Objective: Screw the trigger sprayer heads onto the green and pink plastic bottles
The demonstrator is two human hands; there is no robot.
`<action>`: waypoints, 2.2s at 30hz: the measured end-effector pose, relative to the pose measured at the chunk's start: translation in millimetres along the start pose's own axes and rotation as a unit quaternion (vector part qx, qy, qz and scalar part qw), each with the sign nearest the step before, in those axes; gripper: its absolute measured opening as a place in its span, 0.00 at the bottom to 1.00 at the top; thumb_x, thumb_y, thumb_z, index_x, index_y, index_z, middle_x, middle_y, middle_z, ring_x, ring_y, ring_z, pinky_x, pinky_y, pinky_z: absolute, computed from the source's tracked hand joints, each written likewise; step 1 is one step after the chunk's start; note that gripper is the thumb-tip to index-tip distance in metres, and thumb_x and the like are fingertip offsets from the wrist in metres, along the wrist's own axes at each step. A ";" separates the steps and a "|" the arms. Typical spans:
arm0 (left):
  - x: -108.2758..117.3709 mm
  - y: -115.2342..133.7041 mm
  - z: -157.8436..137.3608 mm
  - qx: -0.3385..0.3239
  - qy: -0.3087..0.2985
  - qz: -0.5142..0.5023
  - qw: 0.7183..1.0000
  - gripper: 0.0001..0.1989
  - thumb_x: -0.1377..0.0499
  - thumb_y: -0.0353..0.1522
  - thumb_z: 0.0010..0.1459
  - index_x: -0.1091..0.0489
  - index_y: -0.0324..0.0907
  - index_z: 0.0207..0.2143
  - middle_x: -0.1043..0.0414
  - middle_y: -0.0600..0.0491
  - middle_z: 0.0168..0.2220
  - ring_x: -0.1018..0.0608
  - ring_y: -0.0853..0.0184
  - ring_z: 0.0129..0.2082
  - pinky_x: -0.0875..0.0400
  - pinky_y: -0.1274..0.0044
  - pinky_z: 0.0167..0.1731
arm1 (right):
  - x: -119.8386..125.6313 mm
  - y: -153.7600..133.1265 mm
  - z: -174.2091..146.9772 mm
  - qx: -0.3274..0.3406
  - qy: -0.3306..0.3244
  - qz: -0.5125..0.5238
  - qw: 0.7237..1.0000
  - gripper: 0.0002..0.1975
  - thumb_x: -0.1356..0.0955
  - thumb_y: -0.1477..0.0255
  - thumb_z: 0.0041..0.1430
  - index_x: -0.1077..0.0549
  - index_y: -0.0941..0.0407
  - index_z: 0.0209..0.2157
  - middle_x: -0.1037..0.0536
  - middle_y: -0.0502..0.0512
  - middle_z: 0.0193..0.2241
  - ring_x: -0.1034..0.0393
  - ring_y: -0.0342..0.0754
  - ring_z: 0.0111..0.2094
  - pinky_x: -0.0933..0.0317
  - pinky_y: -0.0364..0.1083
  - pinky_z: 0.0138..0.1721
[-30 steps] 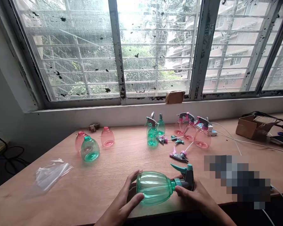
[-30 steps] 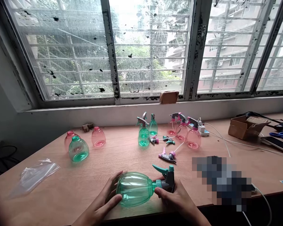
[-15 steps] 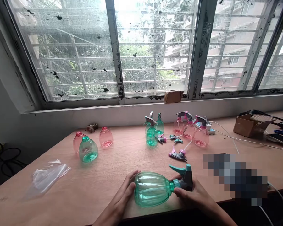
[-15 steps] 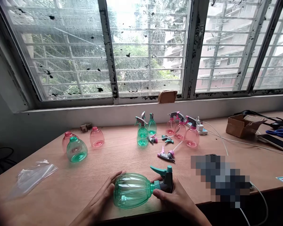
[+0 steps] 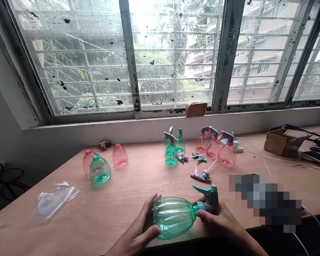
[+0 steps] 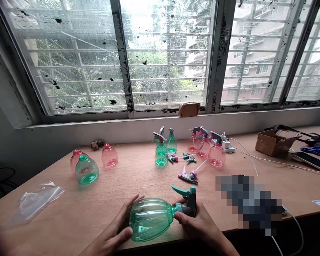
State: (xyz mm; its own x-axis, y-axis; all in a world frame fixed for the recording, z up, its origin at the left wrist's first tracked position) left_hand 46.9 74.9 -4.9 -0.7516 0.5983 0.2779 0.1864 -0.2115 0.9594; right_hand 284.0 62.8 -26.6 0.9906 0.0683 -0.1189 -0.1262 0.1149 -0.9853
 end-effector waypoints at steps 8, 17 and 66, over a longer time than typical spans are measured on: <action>-0.3 -7.0 -1.6 0.006 0.002 0.079 0.997 0.48 0.31 0.31 0.56 0.56 0.56 0.71 0.55 0.53 0.74 0.52 0.51 0.73 0.58 0.58 0.70 | 0.3 -2.1 0.3 -0.007 0.020 0.017 1.000 0.27 0.22 0.51 0.44 0.24 0.59 0.35 0.36 0.43 0.16 0.48 0.40 0.18 0.55 0.41 0.20; 1.0 -1.6 -0.9 0.017 0.005 0.017 1.000 0.37 0.46 0.50 0.66 0.53 0.50 0.71 0.54 0.51 0.74 0.52 0.51 0.73 0.56 0.58 0.70 | 7.1 -4.1 0.0 -0.006 0.025 -0.026 0.999 0.25 0.22 0.53 0.45 0.23 0.59 0.35 0.33 0.46 0.19 0.42 0.42 0.20 0.48 0.42 0.21; 0.9 -0.1 1.6 0.008 0.018 -0.019 1.000 0.34 0.39 0.47 0.63 0.47 0.53 0.67 0.43 0.48 0.68 0.42 0.51 0.69 0.44 0.60 0.67 | 1.9 5.8 0.8 -0.031 0.002 0.008 0.999 0.28 0.22 0.51 0.46 0.29 0.58 0.38 0.36 0.41 0.16 0.45 0.38 0.17 0.51 0.39 0.18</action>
State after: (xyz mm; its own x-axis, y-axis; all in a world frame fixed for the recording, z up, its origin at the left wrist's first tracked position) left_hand 47.3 76.7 -4.7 -0.7805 0.5777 0.2387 0.1661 -0.1764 0.9702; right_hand 285.1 64.4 -32.4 0.9888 0.0647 -0.1344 -0.1379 0.0530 -0.9890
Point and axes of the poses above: each hand's wrist, its own z-axis towards the middle knuckle, its own x-axis out of the back of the hand, y = z × x, the point moved 9 cm from there along z, towards the middle knuckle
